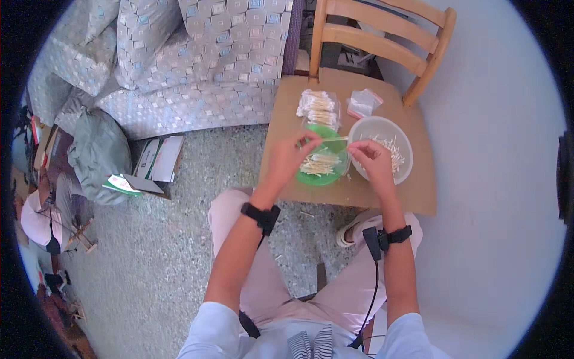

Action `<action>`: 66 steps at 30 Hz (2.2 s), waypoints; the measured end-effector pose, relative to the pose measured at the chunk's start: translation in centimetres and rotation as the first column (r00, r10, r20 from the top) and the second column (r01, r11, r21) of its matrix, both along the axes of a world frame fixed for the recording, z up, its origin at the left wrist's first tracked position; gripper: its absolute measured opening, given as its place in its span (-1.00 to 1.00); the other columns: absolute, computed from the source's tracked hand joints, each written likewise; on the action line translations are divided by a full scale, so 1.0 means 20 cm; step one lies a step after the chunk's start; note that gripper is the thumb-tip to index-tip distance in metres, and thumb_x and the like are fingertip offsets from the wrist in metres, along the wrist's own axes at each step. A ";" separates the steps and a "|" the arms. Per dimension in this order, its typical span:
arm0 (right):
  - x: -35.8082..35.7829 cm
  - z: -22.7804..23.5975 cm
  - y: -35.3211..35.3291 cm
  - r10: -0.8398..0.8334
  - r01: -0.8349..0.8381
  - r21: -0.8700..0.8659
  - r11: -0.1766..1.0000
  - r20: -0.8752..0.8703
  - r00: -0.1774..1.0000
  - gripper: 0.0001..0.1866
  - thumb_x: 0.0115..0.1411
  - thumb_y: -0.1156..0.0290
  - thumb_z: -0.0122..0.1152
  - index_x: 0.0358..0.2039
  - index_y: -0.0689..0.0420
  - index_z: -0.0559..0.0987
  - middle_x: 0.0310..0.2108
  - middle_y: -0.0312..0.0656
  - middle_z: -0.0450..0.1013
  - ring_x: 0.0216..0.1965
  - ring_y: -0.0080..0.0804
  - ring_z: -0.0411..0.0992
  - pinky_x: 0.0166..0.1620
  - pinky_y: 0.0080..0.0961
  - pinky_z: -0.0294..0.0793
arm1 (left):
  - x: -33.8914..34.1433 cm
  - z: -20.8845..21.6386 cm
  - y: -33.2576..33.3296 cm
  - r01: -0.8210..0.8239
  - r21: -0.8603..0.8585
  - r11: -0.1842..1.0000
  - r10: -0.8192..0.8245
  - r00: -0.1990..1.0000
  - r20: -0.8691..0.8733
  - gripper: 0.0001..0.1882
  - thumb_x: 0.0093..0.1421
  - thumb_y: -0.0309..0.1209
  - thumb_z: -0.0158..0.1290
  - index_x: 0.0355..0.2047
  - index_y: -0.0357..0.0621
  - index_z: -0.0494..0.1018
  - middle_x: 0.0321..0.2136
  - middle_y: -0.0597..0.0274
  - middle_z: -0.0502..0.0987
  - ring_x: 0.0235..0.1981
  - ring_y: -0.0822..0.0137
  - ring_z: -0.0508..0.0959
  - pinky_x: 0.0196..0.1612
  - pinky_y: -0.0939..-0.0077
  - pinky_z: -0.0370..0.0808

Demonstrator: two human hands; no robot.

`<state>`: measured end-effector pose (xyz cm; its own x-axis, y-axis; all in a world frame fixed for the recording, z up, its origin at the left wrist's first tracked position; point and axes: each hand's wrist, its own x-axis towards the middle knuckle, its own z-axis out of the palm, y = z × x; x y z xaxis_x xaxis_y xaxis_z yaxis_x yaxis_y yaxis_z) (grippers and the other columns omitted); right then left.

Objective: Packaging small white hygiene or medical components into small clear plastic bags.

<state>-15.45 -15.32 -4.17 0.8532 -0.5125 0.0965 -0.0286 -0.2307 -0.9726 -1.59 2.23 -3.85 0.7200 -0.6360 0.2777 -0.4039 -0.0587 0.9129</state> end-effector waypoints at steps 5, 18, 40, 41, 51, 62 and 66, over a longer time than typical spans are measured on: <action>0.00 0.01 0.06 0.000 -0.007 0.063 0.998 0.108 0.994 -0.85 0.16 0.45 0.21 -0.26 0.22 0.56 -0.36 -0.33 0.51 -0.32 -0.64 0.43 -0.20 -0.67 0.39 | 0.05 0.03 0.04 0.065 -0.023 0.998 -0.062 0.990 0.127 -0.84 0.10 -0.38 0.15 -0.33 -0.18 0.55 -0.44 0.24 0.57 -0.46 0.40 0.46 -0.28 0.52 0.41; -0.01 0.00 -0.03 -0.210 0.199 0.072 0.977 0.214 0.954 -0.84 0.23 0.43 0.11 -0.28 0.25 0.56 -0.41 -0.30 0.52 -0.44 -0.66 0.37 -0.32 -0.71 0.37 | 0.00 -0.04 -0.03 0.083 0.100 0.992 -0.080 0.996 -0.033 -0.82 0.11 -0.37 0.13 -0.29 -0.15 0.54 -0.36 0.23 0.58 -0.34 0.34 0.52 -0.21 0.46 0.43; -0.07 -0.01 -0.02 -0.165 0.168 -0.235 0.957 0.034 0.986 -0.84 0.14 0.40 0.23 -0.33 0.23 0.59 -0.42 -0.28 0.54 -0.37 -0.58 0.46 -0.22 -0.59 0.42 | -0.02 -0.12 -0.05 0.103 0.191 0.976 -0.161 0.935 0.316 -0.59 0.18 -0.34 0.06 0.05 -0.07 0.41 -0.24 0.01 0.56 -0.18 0.05 0.54 -0.08 0.28 0.43; -0.06 -0.01 -0.01 -0.122 0.124 -0.218 0.968 0.020 0.992 -0.83 0.14 0.39 0.23 -0.32 0.22 0.59 -0.42 -0.28 0.54 -0.37 -0.58 0.46 -0.21 -0.60 0.42 | -0.02 -0.11 -0.05 0.104 0.193 0.976 -0.162 0.936 0.314 -0.59 0.18 -0.34 0.06 0.05 -0.07 0.41 -0.24 0.01 0.56 -0.18 0.05 0.54 -0.08 0.28 0.43; 0.03 -0.08 0.08 -0.045 0.060 -0.273 0.960 0.060 0.997 -0.81 0.16 0.38 0.20 -0.26 0.20 0.60 -0.39 -0.25 0.52 -0.37 -0.51 0.46 -0.24 -0.59 0.42 | -0.05 -0.12 -0.04 0.150 0.158 0.976 -0.185 0.954 0.234 -0.60 0.23 -0.31 0.01 0.08 -0.09 0.39 -0.20 -0.02 0.54 -0.20 0.13 0.55 -0.11 0.36 0.45; 0.06 -0.05 0.11 -0.069 0.078 -0.119 0.990 0.077 0.995 -0.81 0.16 0.38 0.19 -0.28 0.22 0.59 -0.34 -0.19 0.47 -0.35 -0.41 0.43 -0.21 -0.56 0.40 | -0.09 -0.12 -0.09 0.140 -0.026 0.990 -0.141 0.988 -0.055 -0.60 0.25 -0.39 0.02 0.09 -0.15 0.36 -0.09 0.11 0.51 -0.12 0.33 0.52 -0.09 0.48 0.49; 0.04 -0.06 0.09 0.086 -0.048 -0.369 0.928 0.089 0.992 -0.80 0.19 0.36 0.14 -0.29 0.21 0.59 -0.30 -0.18 0.49 -0.28 -0.35 0.45 -0.15 -0.47 0.41 | -0.08 -0.15 -0.10 0.159 -0.026 0.987 -0.161 0.985 -0.063 -0.60 0.25 -0.39 0.01 0.10 -0.12 0.36 -0.08 0.10 0.50 -0.11 0.33 0.50 -0.11 0.49 0.50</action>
